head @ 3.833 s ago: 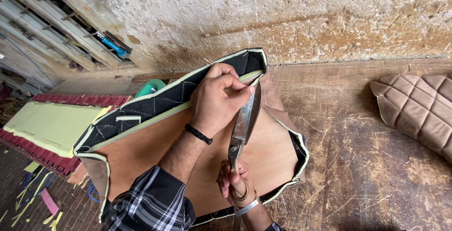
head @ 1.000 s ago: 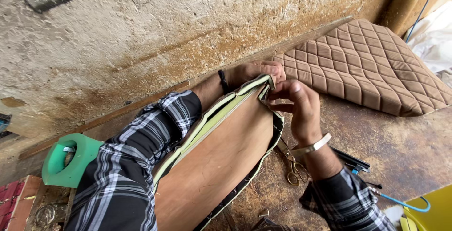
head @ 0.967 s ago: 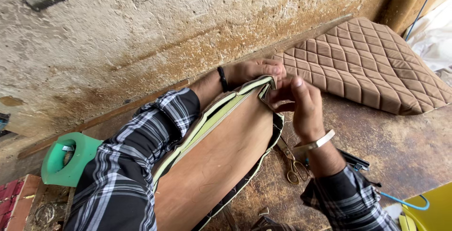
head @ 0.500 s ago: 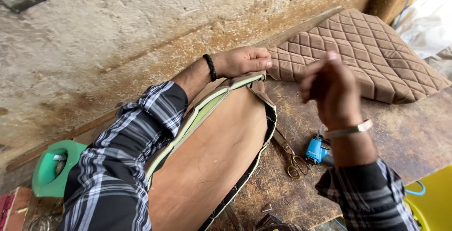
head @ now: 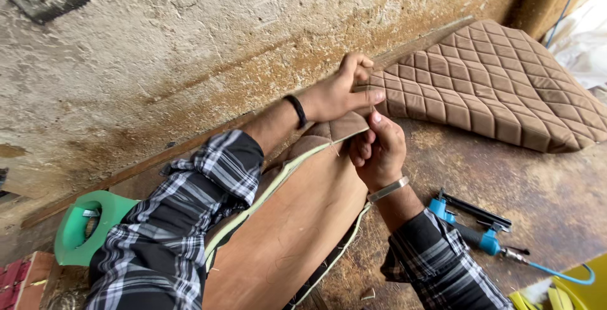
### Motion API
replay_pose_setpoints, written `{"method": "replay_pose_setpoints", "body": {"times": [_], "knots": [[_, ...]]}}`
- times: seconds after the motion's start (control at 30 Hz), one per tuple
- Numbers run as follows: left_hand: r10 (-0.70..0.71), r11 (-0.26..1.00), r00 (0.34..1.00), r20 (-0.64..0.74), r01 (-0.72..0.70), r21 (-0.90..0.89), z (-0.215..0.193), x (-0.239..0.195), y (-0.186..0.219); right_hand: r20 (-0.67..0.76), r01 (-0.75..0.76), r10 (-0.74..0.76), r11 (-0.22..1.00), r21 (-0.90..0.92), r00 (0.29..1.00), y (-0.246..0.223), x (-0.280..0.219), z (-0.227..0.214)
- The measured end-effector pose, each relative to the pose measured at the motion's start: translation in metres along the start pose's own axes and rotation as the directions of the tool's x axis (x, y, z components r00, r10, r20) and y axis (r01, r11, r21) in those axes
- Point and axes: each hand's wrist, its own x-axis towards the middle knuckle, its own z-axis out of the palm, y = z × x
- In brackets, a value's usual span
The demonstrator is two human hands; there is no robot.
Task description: The person staples quilted fabric onto a curved wooden board using a pneumatic staple gun, trims excess fabric with scissors, and smooths the edges. The work progresses along the perimeter of the board, with repeated trimming and stapling to secure the fabric.
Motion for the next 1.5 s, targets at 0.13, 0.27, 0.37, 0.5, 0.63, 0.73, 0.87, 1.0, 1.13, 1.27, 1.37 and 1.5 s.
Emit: {"method": "replay_pose_setpoints", "body": {"times": [0.13,0.27,0.37,0.5,0.63,0.73,0.87,1.0,1.13,1.27,1.37,1.5], "knots": [[-0.372,0.839,0.876,0.305,0.459,-0.293,-0.004,-0.02,0.007,-0.048,0.057,-0.057,0.998,0.002,0.997,0.014,0.009,0.0],[-0.509,0.859,0.846,0.157,0.512,0.027,-0.018,-0.027,0.016,0.068,0.053,-0.048,0.996,-0.078,0.997,0.019,0.021,0.006],[-0.47,0.881,0.876,0.103,0.46,0.111,-0.02,-0.019,0.024,0.146,-0.069,0.091,0.987,-0.146,0.985,0.02,0.029,-0.011],[-0.612,0.712,0.786,-0.082,0.594,0.375,-0.012,-0.02,0.043,0.176,-0.117,0.316,0.725,-0.679,0.932,0.022,-0.001,-0.072],[-0.661,0.617,0.732,-0.168,0.657,0.433,-0.002,-0.018,0.063,-0.312,-0.214,0.347,-0.292,-0.932,0.884,-0.023,-0.073,-0.184],[-0.636,0.629,0.751,-0.18,0.639,0.443,0.001,-0.017,0.068,-0.48,-0.048,0.39,-0.735,-0.676,0.786,-0.062,-0.129,-0.258],[-0.634,0.614,0.757,-0.156,0.616,0.493,0.0,-0.02,0.069,-0.513,-0.062,0.376,-0.758,-0.65,0.772,-0.07,-0.151,-0.296],[-0.639,0.61,0.75,-0.17,0.63,0.481,0.008,-0.024,0.067,-0.741,-0.394,0.318,-0.688,-0.61,0.591,-0.069,-0.126,-0.294],[-0.61,0.613,0.769,-0.193,0.612,0.499,0.007,-0.023,0.058,-0.732,-0.56,0.426,-0.473,-0.681,0.531,-0.085,-0.103,-0.27],[-0.426,0.656,0.885,-0.187,0.444,0.61,0.007,-0.024,0.049,-0.575,-0.587,0.482,-0.147,-0.796,0.661,-0.101,-0.095,-0.208],[-0.407,0.639,0.889,-0.208,0.44,0.631,0.01,-0.026,0.054,-0.319,-0.411,0.353,0.227,-0.883,0.88,-0.114,-0.088,-0.148],[-0.459,0.639,0.872,-0.169,0.456,0.62,0.015,-0.028,0.067,-0.091,-0.199,0.209,0.586,-0.786,0.974,-0.121,-0.075,-0.074]]}}
